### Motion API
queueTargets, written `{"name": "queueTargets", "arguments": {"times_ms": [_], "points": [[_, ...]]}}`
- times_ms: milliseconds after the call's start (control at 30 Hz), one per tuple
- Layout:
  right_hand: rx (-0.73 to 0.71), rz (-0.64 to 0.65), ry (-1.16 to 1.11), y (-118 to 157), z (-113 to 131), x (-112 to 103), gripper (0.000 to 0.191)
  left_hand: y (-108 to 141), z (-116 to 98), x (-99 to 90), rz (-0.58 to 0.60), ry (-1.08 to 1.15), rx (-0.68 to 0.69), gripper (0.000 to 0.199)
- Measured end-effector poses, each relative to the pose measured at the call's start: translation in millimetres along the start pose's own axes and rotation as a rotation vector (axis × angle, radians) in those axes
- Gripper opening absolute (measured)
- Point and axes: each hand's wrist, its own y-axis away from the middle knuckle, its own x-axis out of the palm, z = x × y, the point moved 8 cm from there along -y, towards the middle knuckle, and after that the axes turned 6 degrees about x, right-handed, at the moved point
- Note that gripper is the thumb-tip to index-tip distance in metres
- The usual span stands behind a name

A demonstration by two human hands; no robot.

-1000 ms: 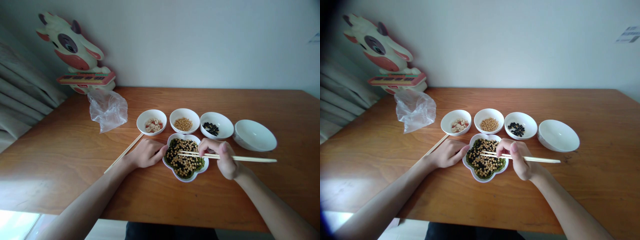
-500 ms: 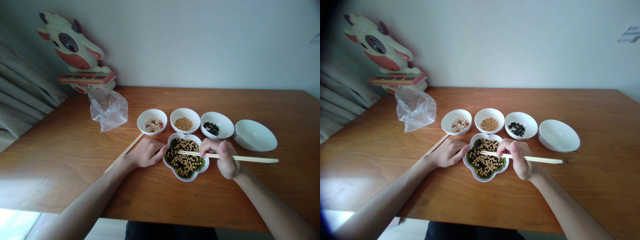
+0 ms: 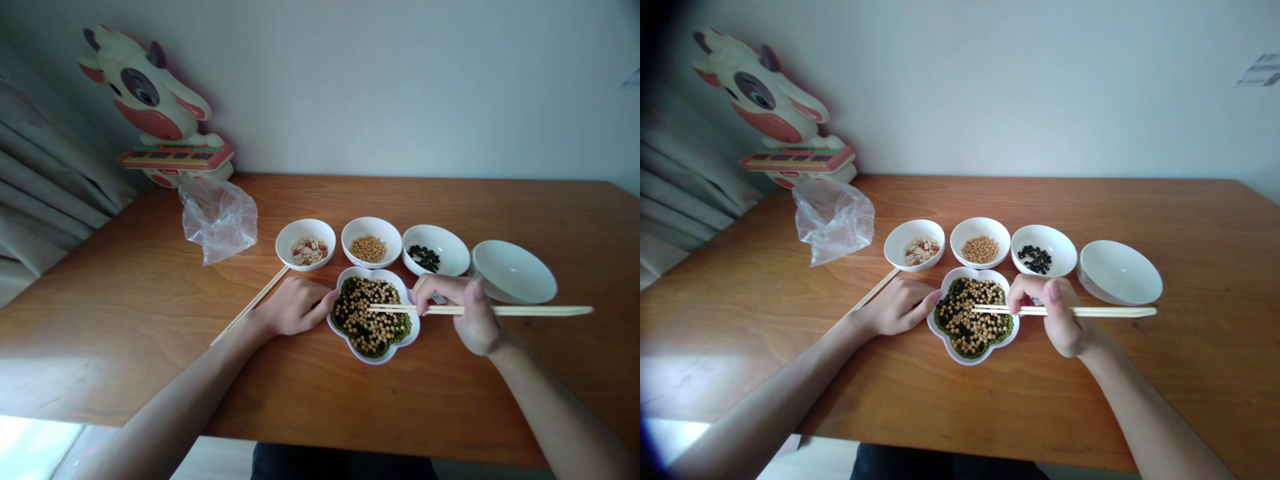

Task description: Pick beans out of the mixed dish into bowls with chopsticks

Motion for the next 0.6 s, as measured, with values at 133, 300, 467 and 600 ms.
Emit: {"name": "queueTargets", "arguments": {"times_ms": [133,300,467,600], "points": [[0.027,0.049,0.006,0.3,5.1,-5.4,0.083,0.4,2.1,1.2,0.008,0.002,-0.013,0.048],[0.081,0.065,0.022,0.2,4.7,-5.4,0.083,1.1,3.1,2.6,0.015,0.008,-0.018,0.048],[0.117,0.095,0.036,1.0,3.6,-2.4,0.080,1.1,2.6,1.8,0.011,0.020,-0.019,0.047],[0.126,0.107,0.029,2.1,4.2,-5.6,0.082,0.8,2.5,2.0,0.020,0.022,-0.017,0.047]]}}
